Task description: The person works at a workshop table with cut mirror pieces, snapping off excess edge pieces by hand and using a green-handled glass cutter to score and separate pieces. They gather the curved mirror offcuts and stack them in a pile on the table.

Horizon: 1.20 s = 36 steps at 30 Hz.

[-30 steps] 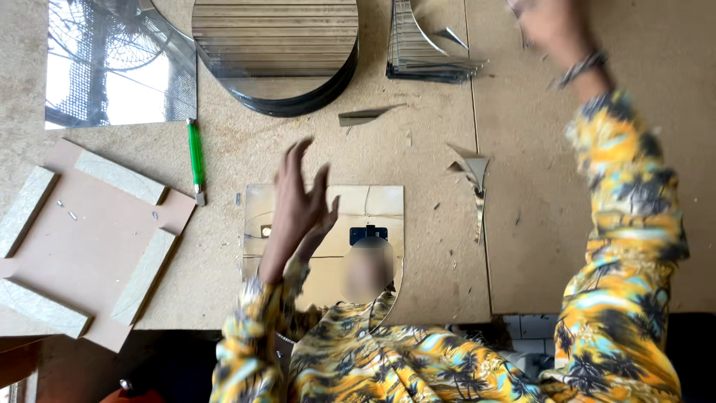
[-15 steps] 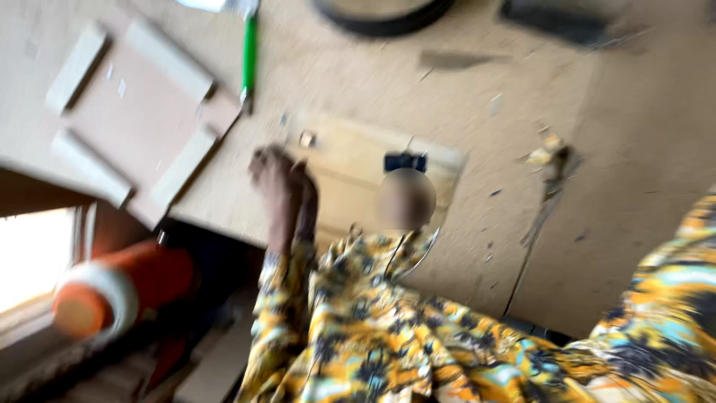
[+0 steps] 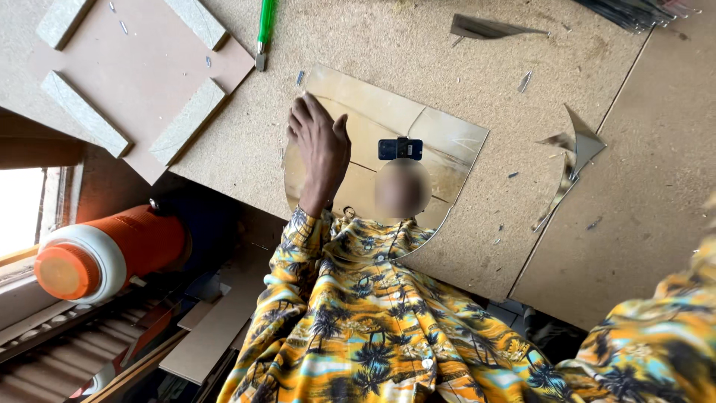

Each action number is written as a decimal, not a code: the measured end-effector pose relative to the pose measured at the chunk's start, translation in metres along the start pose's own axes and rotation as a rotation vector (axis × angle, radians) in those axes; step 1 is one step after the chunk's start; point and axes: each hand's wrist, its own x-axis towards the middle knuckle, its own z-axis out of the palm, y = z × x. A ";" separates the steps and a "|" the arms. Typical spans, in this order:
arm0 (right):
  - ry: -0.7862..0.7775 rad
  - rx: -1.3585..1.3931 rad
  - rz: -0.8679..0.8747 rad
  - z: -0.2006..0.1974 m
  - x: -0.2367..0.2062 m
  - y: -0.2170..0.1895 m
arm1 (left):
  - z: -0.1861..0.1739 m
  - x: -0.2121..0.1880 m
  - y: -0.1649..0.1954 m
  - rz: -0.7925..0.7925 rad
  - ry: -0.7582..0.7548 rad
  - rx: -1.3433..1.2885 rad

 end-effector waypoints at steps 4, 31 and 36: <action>-0.265 0.270 -0.234 0.008 -0.043 -0.106 | -0.002 0.003 -0.012 0.020 0.009 -0.021; -0.355 -0.008 0.402 0.082 -0.203 -0.237 | -0.064 -0.171 -0.132 1.323 -0.697 0.215; -0.376 -0.049 0.434 0.079 -0.227 -0.253 | -0.070 -0.229 -0.191 1.551 -0.281 0.422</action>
